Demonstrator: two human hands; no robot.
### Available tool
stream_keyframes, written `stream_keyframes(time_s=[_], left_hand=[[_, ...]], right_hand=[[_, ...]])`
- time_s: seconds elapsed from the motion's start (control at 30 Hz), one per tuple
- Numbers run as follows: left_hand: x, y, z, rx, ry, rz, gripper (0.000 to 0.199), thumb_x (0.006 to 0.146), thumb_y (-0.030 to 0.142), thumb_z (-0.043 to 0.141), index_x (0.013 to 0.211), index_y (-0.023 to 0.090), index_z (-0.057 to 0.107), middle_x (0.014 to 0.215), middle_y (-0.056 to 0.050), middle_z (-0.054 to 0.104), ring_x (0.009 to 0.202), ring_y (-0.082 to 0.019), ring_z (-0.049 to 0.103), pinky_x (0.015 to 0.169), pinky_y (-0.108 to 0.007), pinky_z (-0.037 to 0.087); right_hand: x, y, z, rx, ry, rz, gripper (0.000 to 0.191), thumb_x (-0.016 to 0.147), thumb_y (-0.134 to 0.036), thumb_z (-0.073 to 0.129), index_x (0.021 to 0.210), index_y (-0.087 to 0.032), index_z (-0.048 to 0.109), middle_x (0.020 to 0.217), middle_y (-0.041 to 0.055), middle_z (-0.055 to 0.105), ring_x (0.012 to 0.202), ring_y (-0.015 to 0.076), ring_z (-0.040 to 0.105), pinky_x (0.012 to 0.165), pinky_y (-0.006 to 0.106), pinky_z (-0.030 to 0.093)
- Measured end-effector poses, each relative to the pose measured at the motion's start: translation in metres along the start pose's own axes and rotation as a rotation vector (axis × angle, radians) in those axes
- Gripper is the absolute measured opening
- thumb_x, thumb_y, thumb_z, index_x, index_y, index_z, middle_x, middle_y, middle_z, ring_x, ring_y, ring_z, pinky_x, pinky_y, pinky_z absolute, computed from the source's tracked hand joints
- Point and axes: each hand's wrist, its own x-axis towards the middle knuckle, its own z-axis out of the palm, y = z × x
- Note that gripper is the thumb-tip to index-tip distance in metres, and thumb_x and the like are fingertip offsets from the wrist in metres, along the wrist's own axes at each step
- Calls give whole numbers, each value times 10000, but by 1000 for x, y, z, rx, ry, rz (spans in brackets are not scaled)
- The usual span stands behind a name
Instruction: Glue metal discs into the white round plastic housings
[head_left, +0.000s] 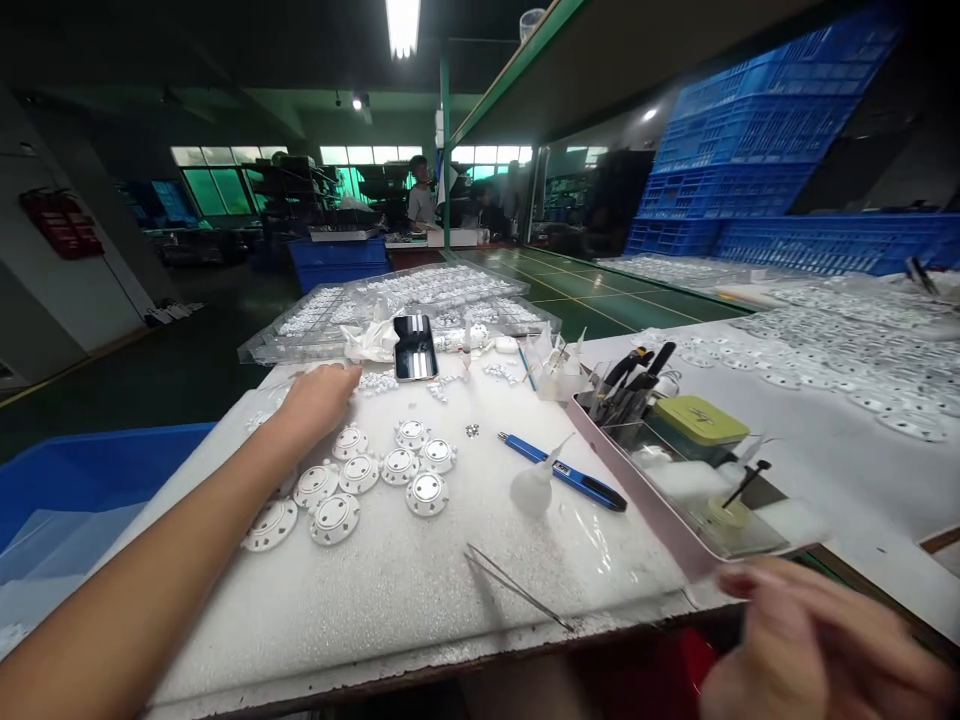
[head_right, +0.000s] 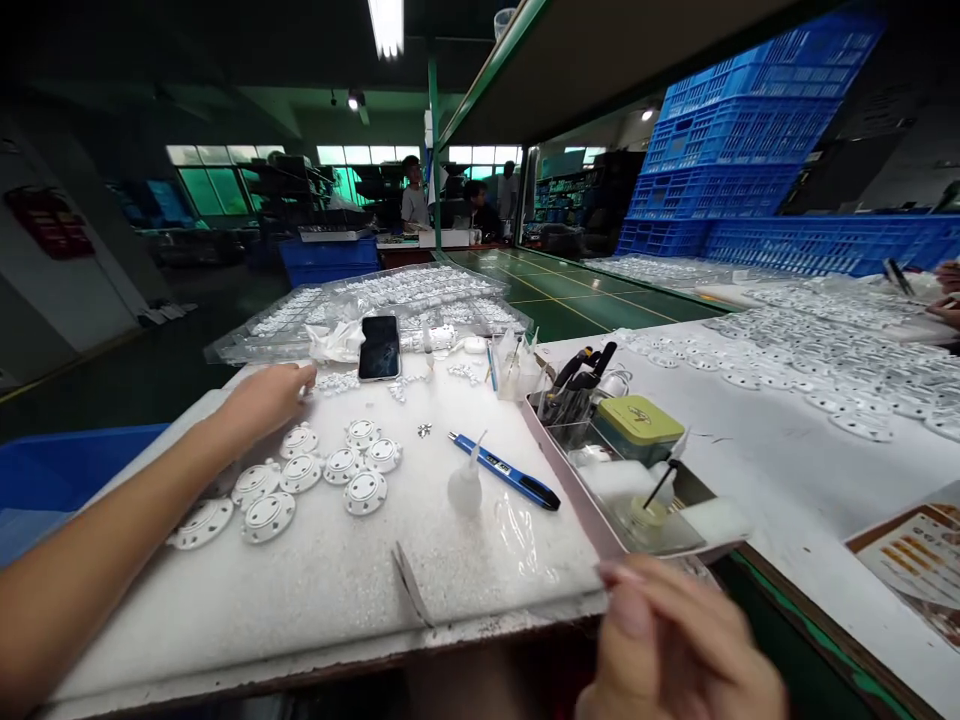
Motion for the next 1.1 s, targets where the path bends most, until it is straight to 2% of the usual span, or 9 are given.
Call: stream_keyframes(time_s=[0.07,0.17,0.37,0.47,0.57,0.63,0.7,0.93,1.1], left_hand=[[0,-2,7,45,-49,9,116,751,132,621,866,141,609,866,-105,618,797,-243,581,662,-318,406],[-2,-4,5,70,-112,22,157,751,161,635,906,137,633,908,-120,634,779,-229,582,639,-308,419],[-25,24,-35,16,-134,85,335,867,346,558,1129,160,655,1077,-167,653,952,-331,606,686,-338,444],[-53,64,-43,-386,-425,363,428,815,530,645,1160,275,651,1153,-66,653,982,-260,612,746,-283,473],[-77,97,-31,-483,-698,723,357,773,382,752,1097,255,672,1031,-40,679,918,-216,621,758,-251,456],[-84,107,-21,-417,-611,806,151,880,141,577,953,207,693,940,-51,670,790,-176,617,673,-245,436],[-86,109,-20,-431,-533,830,272,859,7,482,843,183,689,859,-49,668,725,-155,613,638,-238,435],[-85,106,-25,-1386,-300,394,130,759,129,772,773,232,694,780,26,740,819,-197,718,772,-312,594],[-100,122,4,-1685,-448,96,230,699,94,817,717,234,634,726,54,734,830,-205,735,734,-331,636]], right_hand=[[-9,-10,14,76,10,7,108,805,-134,693,896,-187,673,828,36,635,749,171,586,703,334,444],[-21,-18,25,120,-262,163,159,812,-135,675,951,-211,657,901,36,635,830,160,623,719,284,518],[-31,-16,28,421,-400,511,129,858,-165,611,972,-225,624,878,38,573,775,132,588,688,252,523],[-26,-17,36,802,-462,738,83,811,-211,588,893,-204,577,805,26,482,707,134,510,633,282,486],[-21,-21,43,1091,-470,899,99,724,-216,577,782,-200,499,731,-5,351,631,125,379,562,270,420],[-20,-22,46,1183,-421,972,147,676,-198,570,739,-203,438,713,-22,278,610,120,309,541,251,381],[-21,-21,47,1227,-366,1016,202,636,-184,566,723,-206,385,716,-31,231,607,117,269,536,235,357],[-26,-14,47,1244,-298,1045,318,607,-141,576,730,-210,291,721,-40,194,607,104,221,537,197,314],[-30,-17,50,1242,-326,943,307,693,-193,609,752,-220,309,729,-34,238,623,111,283,565,230,346]])
